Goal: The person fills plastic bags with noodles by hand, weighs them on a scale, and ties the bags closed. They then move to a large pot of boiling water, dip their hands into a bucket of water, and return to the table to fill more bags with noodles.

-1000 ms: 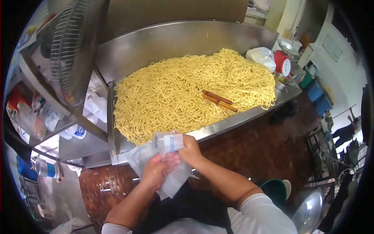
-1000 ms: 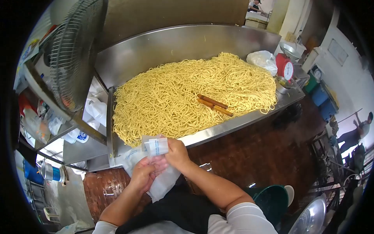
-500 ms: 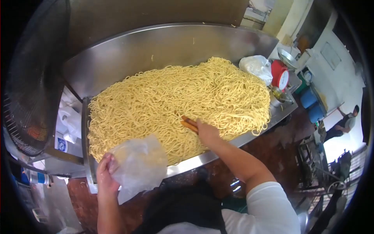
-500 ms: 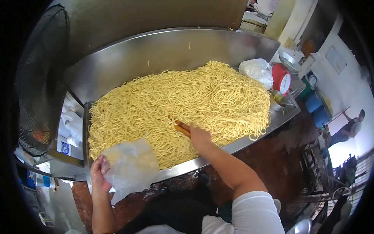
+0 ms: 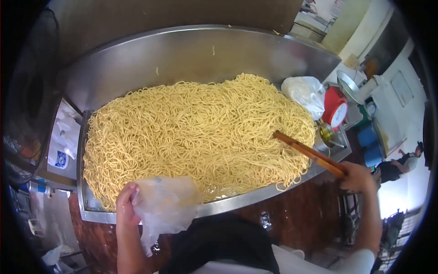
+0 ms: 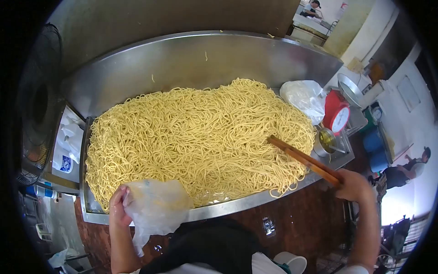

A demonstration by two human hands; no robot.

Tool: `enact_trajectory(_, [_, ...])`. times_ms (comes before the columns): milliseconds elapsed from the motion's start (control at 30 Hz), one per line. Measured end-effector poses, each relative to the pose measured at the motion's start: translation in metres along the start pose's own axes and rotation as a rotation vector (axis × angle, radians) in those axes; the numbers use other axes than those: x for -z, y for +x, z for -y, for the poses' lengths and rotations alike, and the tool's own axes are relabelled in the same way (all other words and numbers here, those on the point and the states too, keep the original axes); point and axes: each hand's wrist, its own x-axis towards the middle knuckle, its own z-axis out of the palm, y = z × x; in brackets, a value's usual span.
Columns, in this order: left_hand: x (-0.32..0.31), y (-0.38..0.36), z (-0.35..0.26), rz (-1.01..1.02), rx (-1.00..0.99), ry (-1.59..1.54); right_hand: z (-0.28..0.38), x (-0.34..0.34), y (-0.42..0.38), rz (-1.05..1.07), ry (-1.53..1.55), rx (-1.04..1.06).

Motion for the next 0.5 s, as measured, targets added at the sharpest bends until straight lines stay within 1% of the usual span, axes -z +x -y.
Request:
enact_trajectory(33, [-0.014,0.001,0.004,-0.005,-0.014,-0.006,0.0,-0.026,0.048,0.009,0.098,0.056])
enact_trajectory(67, [-0.033,0.001,0.008,-0.042,-0.027,0.031,-0.019,-0.072,0.109,-0.103,0.068,0.082])
enact_trajectory(100, [-0.051,0.001,0.013,-0.084,-0.042,0.063,0.003,-0.093,0.149,-0.155,0.141,0.064])
enact_trajectory(133, [-0.062,0.003,0.017,-0.041,-0.03,0.09,0.012,-0.121,0.195,-0.209,0.363,0.092])
enact_trajectory(167, [-0.069,0.007,0.02,-0.005,-0.017,0.126,0.026,-0.12,0.211,-0.198,0.357,0.124])
enact_trajectory(233, [-0.081,0.02,0.027,0.168,0.034,0.229,0.071,-0.115,0.24,-0.223,0.227,0.118])
enact_trajectory(300, [-0.106,0.027,0.031,0.208,0.047,0.292,0.119,-0.072,0.196,-0.177,0.016,0.206])
enact_trajectory(333, [-0.115,0.034,0.033,0.236,0.063,0.366,0.131,-0.069,0.189,-0.391,-0.156,0.297])
enact_trajectory(367, [-0.121,0.04,0.037,0.268,0.08,0.435,0.148,-0.061,0.172,-0.506,-0.013,0.479])
enact_trajectory(400, [-0.124,0.044,0.043,0.305,0.041,0.466,0.172,-0.055,0.15,-0.508,-0.019,0.516])
enact_trajectory(433, [-0.127,0.047,0.047,0.348,0.002,0.498,0.2,-0.052,0.125,-0.274,0.256,0.615])
enact_trajectory(467, [-0.133,0.042,0.046,0.33,-0.017,0.488,0.222,-0.048,0.104,-0.026,0.52,0.695])
enact_trajectory(500, [-0.139,0.034,0.044,0.407,0.002,0.435,0.24,-0.042,0.086,-0.022,0.508,0.717])
